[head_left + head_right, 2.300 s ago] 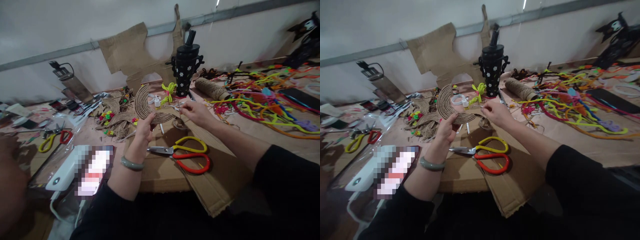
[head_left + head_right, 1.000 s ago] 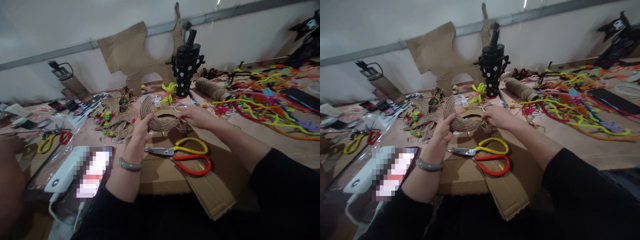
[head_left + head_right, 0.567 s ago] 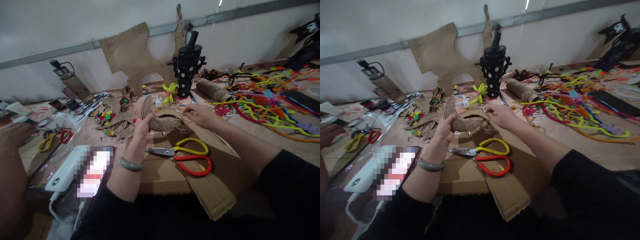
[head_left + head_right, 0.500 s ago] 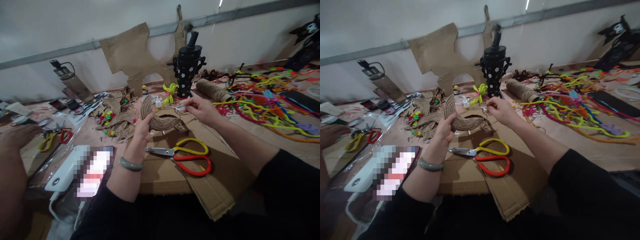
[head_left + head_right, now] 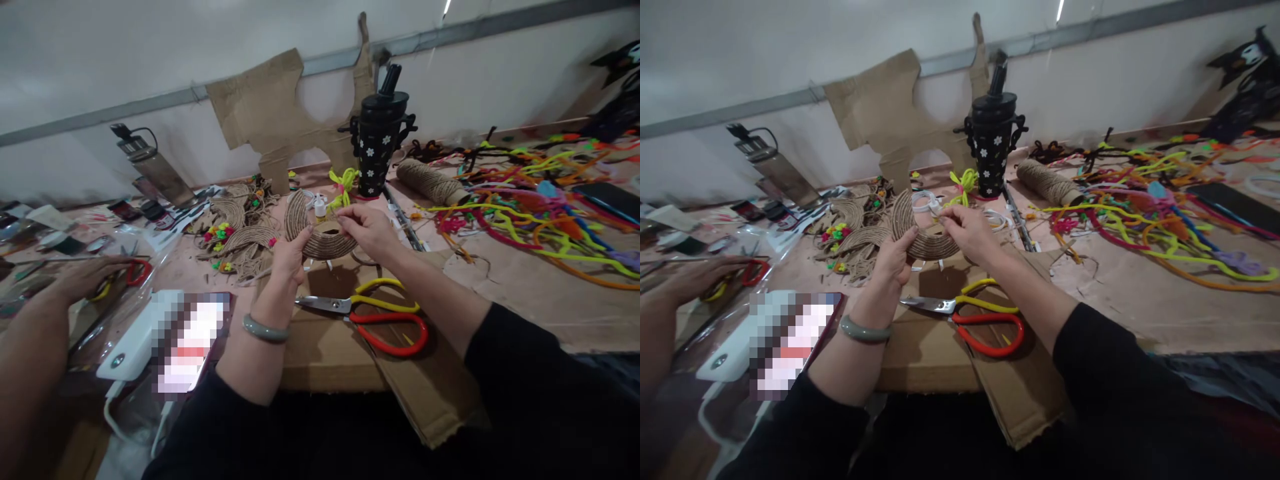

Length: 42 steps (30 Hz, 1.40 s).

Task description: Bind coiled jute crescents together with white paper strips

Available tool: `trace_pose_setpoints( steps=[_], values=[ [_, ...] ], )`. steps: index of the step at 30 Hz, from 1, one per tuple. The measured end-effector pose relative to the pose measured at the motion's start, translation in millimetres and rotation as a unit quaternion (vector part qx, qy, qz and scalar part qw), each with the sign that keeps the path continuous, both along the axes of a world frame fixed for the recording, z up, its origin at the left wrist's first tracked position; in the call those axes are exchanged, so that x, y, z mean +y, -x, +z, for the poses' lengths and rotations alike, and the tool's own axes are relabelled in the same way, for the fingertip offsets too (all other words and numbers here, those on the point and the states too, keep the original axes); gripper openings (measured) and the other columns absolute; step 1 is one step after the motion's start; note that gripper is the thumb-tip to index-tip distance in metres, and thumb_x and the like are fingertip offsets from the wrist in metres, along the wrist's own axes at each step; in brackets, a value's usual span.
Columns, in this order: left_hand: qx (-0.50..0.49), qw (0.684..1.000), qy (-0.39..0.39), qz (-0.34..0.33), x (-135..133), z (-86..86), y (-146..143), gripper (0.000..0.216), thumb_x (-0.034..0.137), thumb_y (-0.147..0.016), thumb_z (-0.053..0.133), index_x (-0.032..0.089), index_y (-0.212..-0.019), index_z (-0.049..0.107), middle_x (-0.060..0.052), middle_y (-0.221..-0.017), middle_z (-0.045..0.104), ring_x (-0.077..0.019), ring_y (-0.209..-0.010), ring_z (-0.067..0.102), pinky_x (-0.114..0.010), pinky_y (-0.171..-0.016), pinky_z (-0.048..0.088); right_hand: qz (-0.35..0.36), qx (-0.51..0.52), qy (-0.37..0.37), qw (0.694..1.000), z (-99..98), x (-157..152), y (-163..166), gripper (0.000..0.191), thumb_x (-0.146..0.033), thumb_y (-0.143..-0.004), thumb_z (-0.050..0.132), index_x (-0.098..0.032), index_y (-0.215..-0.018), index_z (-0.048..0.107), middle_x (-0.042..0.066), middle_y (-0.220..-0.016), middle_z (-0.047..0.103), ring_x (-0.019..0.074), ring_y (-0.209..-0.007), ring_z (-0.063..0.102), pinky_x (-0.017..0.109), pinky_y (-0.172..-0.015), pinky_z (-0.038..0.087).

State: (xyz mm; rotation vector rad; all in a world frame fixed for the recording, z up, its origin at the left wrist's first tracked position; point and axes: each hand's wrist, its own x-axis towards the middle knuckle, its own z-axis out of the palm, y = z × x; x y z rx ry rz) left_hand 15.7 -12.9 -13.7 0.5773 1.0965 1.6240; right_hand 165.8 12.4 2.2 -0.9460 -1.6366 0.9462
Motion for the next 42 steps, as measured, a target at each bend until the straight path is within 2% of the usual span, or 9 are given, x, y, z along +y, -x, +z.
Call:
trace_pose_setpoints(
  steps=[6,14,19,25,36,42],
  values=[
    [0.044,0.999,-0.004,-0.017,-2.2,-9.3,-4.3,0.03,0.022,-0.049,0.079,0.011,-0.073,0.065,-0.002,-0.065,0.067,-0.0127,-0.057,0.06,-0.027,-0.061,0.048,-0.015,-0.079,-0.026,0.996,-12.9,-6.0,-3.2,0.014,-0.025,-0.081,0.05,-0.017,-0.083,0.06,-0.001,-0.062,0.06,0.0111,-0.053,0.053,0.026,-0.057,0.041],
    [0.095,0.995,-0.008,0.001,-4.6,-9.8,-8.7,0.023,0.021,-0.051,0.075,0.01,-0.069,0.065,-0.002,-0.064,0.066,-0.0105,-0.054,0.057,-0.024,-0.058,0.046,-0.054,-0.215,-0.102,0.97,-7.4,-21.0,-4.2,0.02,-0.024,-0.083,0.048,-0.016,-0.078,0.065,0.004,-0.075,0.065,0.0138,-0.067,0.053,0.027,-0.063,0.036],
    [0.084,0.996,-0.026,-0.017,-5.5,-11.6,-10.0,0.026,0.021,-0.052,0.075,0.011,-0.075,0.067,-0.002,-0.068,0.067,-0.0118,-0.059,0.059,-0.026,-0.064,0.048,-0.049,-0.262,-0.116,0.957,-7.3,-24.7,-2.2,0.021,-0.024,-0.084,0.048,-0.016,-0.083,0.067,0.006,-0.082,0.067,0.0153,-0.073,0.056,0.028,-0.067,0.037],
    [0.051,0.999,-0.01,-0.009,-6.4,-12.0,-11.4,0.036,0.025,-0.049,0.079,0.011,-0.078,0.065,-0.004,-0.071,0.069,-0.0136,-0.061,0.062,-0.028,-0.066,0.049,-0.045,-0.271,-0.104,0.956,-9.7,-24.7,-2.5,0.022,-0.023,-0.086,0.047,-0.017,-0.088,0.068,0.006,-0.085,0.069,0.0162,-0.075,0.059,0.028,-0.068,0.04],
    [0.025,0.996,-0.005,-0.086,-12.7,-6.7,-17.2,0.036,0.018,-0.042,0.081,0.011,-0.075,0.066,-0.003,-0.067,0.069,-0.0131,-0.058,0.061,-0.027,-0.063,0.049,-0.068,-0.301,-0.098,0.946,-6.4,-25.3,-4.0,0.02,-0.023,-0.085,0.049,-0.018,-0.088,0.068,0.006,-0.086,0.069,0.0169,-0.076,0.059,0.029,-0.07,0.04],
    [0.04,0.994,-0.012,-0.102,-15.2,-7.1,-17.7,0.032,0.018,-0.047,0.079,0.011,-0.076,0.067,-0.004,-0.071,0.069,-0.0135,-0.062,0.062,-0.028,-0.067,0.049,-0.063,-0.242,-0.076,0.965,-3.0,-24.6,-3.8,0.018,-0.022,-0.082,0.05,-0.015,-0.087,0.066,0.006,-0.082,0.067,0.0157,-0.073,0.057,0.028,-0.068,0.039]
  ],
)
